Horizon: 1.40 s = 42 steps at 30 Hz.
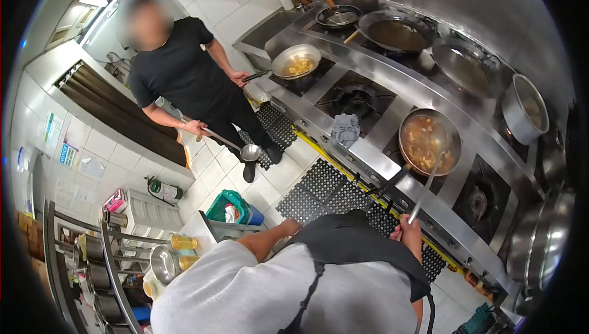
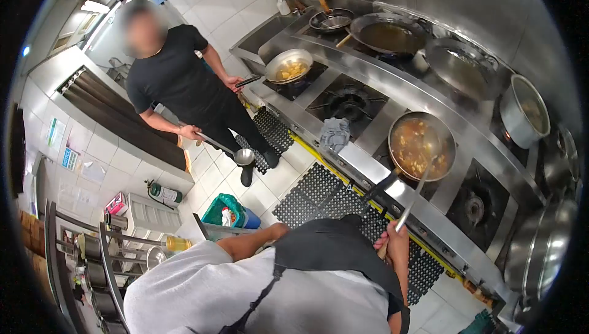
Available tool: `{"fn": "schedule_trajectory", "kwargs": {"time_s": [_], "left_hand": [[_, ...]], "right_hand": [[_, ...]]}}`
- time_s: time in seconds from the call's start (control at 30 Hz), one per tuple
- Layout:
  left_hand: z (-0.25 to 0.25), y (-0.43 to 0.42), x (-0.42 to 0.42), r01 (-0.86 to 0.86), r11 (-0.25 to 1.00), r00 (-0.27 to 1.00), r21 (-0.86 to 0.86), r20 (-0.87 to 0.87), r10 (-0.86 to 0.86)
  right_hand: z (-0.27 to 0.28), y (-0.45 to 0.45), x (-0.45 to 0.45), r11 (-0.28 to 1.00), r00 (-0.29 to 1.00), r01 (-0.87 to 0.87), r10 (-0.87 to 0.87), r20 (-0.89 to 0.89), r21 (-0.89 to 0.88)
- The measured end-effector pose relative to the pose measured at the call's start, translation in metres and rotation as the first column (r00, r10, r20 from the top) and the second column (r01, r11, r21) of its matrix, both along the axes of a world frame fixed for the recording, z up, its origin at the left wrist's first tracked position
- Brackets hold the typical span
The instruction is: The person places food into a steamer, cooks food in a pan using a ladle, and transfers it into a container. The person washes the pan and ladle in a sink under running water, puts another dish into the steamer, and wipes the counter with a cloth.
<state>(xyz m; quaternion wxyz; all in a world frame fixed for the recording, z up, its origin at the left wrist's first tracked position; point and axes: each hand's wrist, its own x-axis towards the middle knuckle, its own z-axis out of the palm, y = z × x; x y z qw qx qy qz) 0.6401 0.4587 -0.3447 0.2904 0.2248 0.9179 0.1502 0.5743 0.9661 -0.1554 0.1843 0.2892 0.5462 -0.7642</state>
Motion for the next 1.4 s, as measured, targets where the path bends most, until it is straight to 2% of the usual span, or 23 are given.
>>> {"fn": "schedule_trajectory", "kwargs": {"time_s": [0.07,0.1,0.13,0.2,0.23,0.33,0.4,0.47,0.53,0.63,0.73,0.77,0.87,0.9,1.0,1.03,1.07,1.13,1.27,1.3,1.4], "left_hand": [[0.003,0.014,0.017,0.002,0.925,0.972,0.38,-0.219,0.087],[0.011,0.019,0.007,-0.341,0.882,0.94,0.325,0.143,0.31],[0.025,0.028,-0.003,-0.652,0.742,0.728,0.153,0.4,0.557],[0.002,0.037,-0.042,-0.946,0.324,0.258,-0.013,0.575,0.776],[0.015,0.049,-0.062,-0.909,0.412,0.377,0.059,0.535,0.756],[0.12,0.113,-0.132,-0.75,0.597,0.655,0.286,0.45,0.607],[0.154,0.165,-0.172,-0.839,0.42,0.531,0.346,0.69,0.492],[0.164,0.213,-0.208,-0.831,0.418,0.524,0.366,0.768,0.369],[0.163,0.253,-0.235,-0.835,0.455,0.453,0.311,0.857,0.246],[0.186,0.303,-0.252,-0.865,0.478,0.165,0.154,0.986,-0.02],[0.186,0.313,-0.262,-0.758,0.638,0.085,0.137,0.99,-0.112],[0.186,0.306,-0.265,-0.732,0.659,0.033,0.173,0.975,-0.219],[0.149,0.263,-0.277,-0.646,0.747,-0.089,0.159,0.956,-0.28],[0.15,0.249,-0.285,-0.585,0.801,-0.148,0.13,0.953,-0.263],[0.106,0.228,-0.287,-0.534,0.844,-0.295,0.05,0.924,-0.242],[0.119,0.24,-0.288,-0.479,0.873,-0.264,0.091,0.933,-0.243],[0.13,0.249,-0.288,-0.476,0.872,-0.276,0.117,0.921,-0.274],[0.14,0.267,-0.29,-0.471,0.859,-0.272,0.2,0.894,-0.357],[0.121,0.267,-0.276,-0.567,0.815,-0.483,0.12,0.753,-0.447],[0.129,0.268,-0.273,-0.63,0.77,-0.478,0.099,0.731,-0.486],[0.144,0.28,-0.269,-0.729,0.684,-0.427,-0.042,0.808,-0.406]], "right_hand": [[0.012,0.0,0.004,0.995,0.999,0.026,-0.028,-0.023,-0.097],[0.011,0.003,0.004,0.998,0.999,0.027,-0.028,-0.02,-0.052],[0.007,0.0,0.002,1.0,1.0,0.013,-0.014,-0.02,-0.018],[-0.006,0.0,0.0,0.998,0.999,0.026,-0.027,-0.032,-0.055],[-0.008,0.003,0.004,0.997,0.999,0.033,-0.035,-0.031,-0.07],[-0.006,0.005,0.008,0.996,0.998,0.054,-0.056,-0.028,-0.07],[0.0,0.007,0.009,0.999,0.999,0.046,-0.046,-0.021,-0.022],[0.003,0.007,0.01,0.998,1.0,0.016,-0.015,-0.016,0.067],[0.004,0.006,0.011,0.993,0.999,0.033,-0.031,-0.012,0.11],[0.007,0.0,0.013,0.981,0.997,0.069,-0.076,0.029,0.184],[-0.01,-0.014,0.018,0.948,0.991,0.137,-0.133,-0.035,0.288],[-0.011,-0.021,0.02,0.92,0.99,0.134,-0.141,-0.006,0.367],[0.027,-0.037,0.008,0.84,0.986,0.091,-0.151,0.07,0.535],[0.008,-0.041,0.012,0.768,0.99,0.109,-0.14,-0.001,0.631],[0.016,-0.049,0.008,0.824,0.964,0.085,-0.211,0.163,0.561],[0.017,-0.05,0.007,0.838,0.952,0.056,-0.209,0.225,0.542],[0.018,-0.051,0.006,0.853,0.936,0.026,-0.204,0.286,0.522],[0.023,-0.055,0.001,0.823,0.941,0.041,-0.222,0.255,0.566],[0.023,-0.06,0.001,0.749,0.96,0.07,-0.23,0.16,0.659],[0.026,-0.06,-0.001,0.707,0.968,0.048,-0.206,0.141,0.706],[0.032,-0.064,-0.004,0.637,0.97,-0.01,-0.18,0.162,0.771]]}}
